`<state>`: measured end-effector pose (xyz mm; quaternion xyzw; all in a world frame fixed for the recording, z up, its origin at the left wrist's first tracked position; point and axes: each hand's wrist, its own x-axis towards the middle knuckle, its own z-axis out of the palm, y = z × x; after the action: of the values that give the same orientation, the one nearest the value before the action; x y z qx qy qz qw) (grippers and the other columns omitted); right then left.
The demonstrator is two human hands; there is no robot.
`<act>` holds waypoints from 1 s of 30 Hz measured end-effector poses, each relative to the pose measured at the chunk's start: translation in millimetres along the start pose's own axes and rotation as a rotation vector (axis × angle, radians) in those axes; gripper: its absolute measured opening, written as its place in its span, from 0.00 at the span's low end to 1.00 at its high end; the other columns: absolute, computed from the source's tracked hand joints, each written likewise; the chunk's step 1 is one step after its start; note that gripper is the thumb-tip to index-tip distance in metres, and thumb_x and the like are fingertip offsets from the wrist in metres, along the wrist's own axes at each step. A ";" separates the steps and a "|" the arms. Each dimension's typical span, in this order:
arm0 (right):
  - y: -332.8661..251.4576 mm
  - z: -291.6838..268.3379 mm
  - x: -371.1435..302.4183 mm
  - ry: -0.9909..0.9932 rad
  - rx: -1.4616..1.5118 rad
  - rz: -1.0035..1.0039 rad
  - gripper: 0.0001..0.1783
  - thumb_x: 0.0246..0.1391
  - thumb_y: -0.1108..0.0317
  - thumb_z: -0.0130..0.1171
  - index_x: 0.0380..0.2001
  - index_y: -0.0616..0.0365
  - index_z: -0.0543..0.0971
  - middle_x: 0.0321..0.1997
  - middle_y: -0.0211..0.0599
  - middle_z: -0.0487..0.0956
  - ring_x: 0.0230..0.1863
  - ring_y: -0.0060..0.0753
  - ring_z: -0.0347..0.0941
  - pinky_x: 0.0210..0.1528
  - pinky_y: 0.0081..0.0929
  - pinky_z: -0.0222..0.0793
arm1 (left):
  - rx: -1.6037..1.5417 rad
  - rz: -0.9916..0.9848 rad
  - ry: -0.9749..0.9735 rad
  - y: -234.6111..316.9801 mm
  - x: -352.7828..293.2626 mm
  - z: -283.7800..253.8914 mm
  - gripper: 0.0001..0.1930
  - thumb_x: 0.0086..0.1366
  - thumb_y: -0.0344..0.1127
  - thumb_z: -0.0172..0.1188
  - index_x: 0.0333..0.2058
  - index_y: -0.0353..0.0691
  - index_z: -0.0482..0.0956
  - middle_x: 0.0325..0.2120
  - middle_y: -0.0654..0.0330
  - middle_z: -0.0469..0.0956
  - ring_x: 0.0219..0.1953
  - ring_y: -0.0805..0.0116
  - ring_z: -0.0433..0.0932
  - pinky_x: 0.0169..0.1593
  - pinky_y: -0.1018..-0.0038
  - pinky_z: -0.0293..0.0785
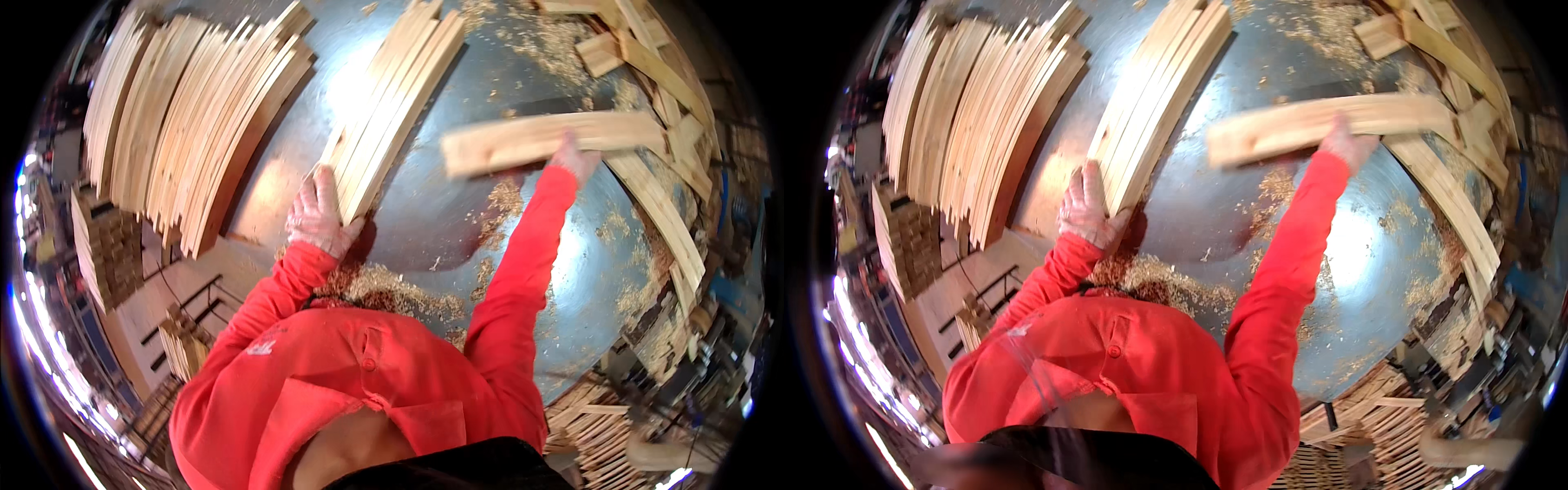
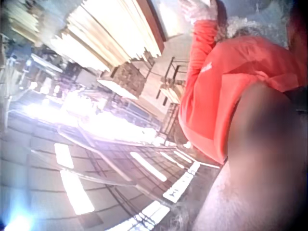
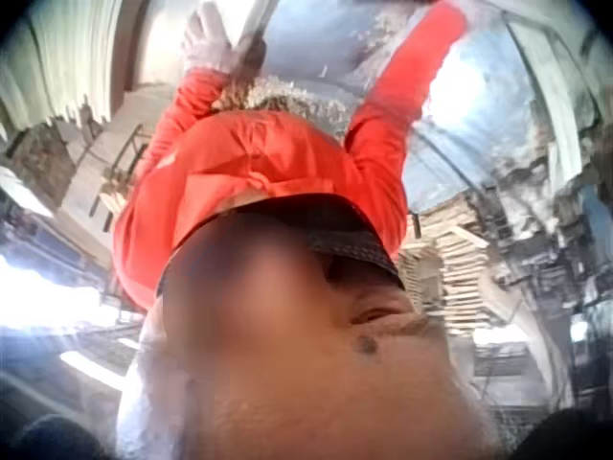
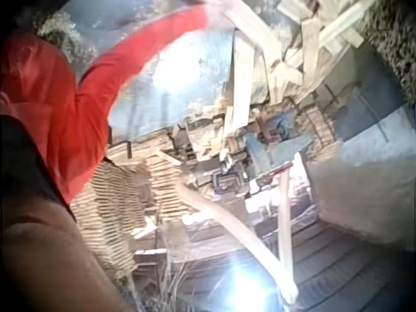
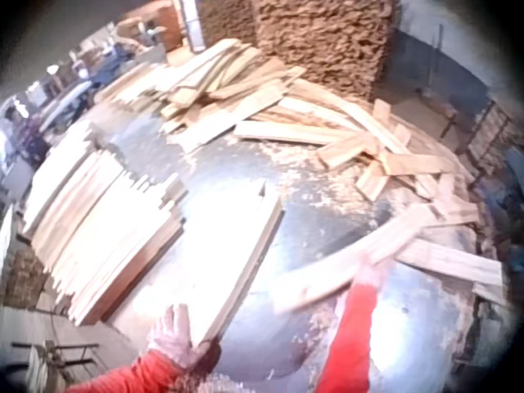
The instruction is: The person picks up thin wooden planks from a pile on a metal table and stacks them neatly. They repeatedly pick up individual planks or small groups, align them, and place them onto a growing stack.
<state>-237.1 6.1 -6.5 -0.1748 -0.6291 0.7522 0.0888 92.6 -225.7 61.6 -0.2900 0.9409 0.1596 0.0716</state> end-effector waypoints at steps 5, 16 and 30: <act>44.5 50.9 -172.7 -0.373 -1.116 0.007 0.33 0.55 0.61 0.58 0.60 0.64 0.63 0.53 0.50 0.75 0.50 0.48 0.73 0.55 0.38 0.68 | -0.014 -0.029 -0.008 4.3 -5.5 -1.6 0.60 0.41 0.63 0.69 0.66 0.40 0.48 0.63 0.36 0.51 0.64 0.36 0.54 0.63 0.50 0.55; 61.2 3.2 -217.7 -0.503 -0.241 0.659 0.30 0.60 0.45 0.53 0.58 0.54 0.68 0.40 0.41 0.77 0.28 0.25 0.71 0.29 0.23 0.73 | -0.644 0.120 -0.095 -14.4 34.0 -37.9 0.48 0.49 0.41 0.68 0.66 0.39 0.52 0.61 0.38 0.57 0.59 0.44 0.66 0.57 0.59 0.71; 58.8 51.5 -310.5 -1.227 -0.104 0.176 0.57 0.49 0.41 0.62 0.69 0.53 0.40 0.63 0.48 0.66 0.66 0.35 0.58 0.60 0.31 0.67 | -2.381 -0.417 -0.547 -169.2 -26.6 78.3 0.22 0.63 0.46 0.59 0.51 0.39 0.76 0.47 0.50 0.78 0.44 0.56 0.79 0.52 0.61 0.76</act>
<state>35.3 -162.1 -9.4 0.2341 -0.5843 0.6886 -0.3601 213.9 -317.1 -49.6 -0.2757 0.1003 0.9558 -0.0185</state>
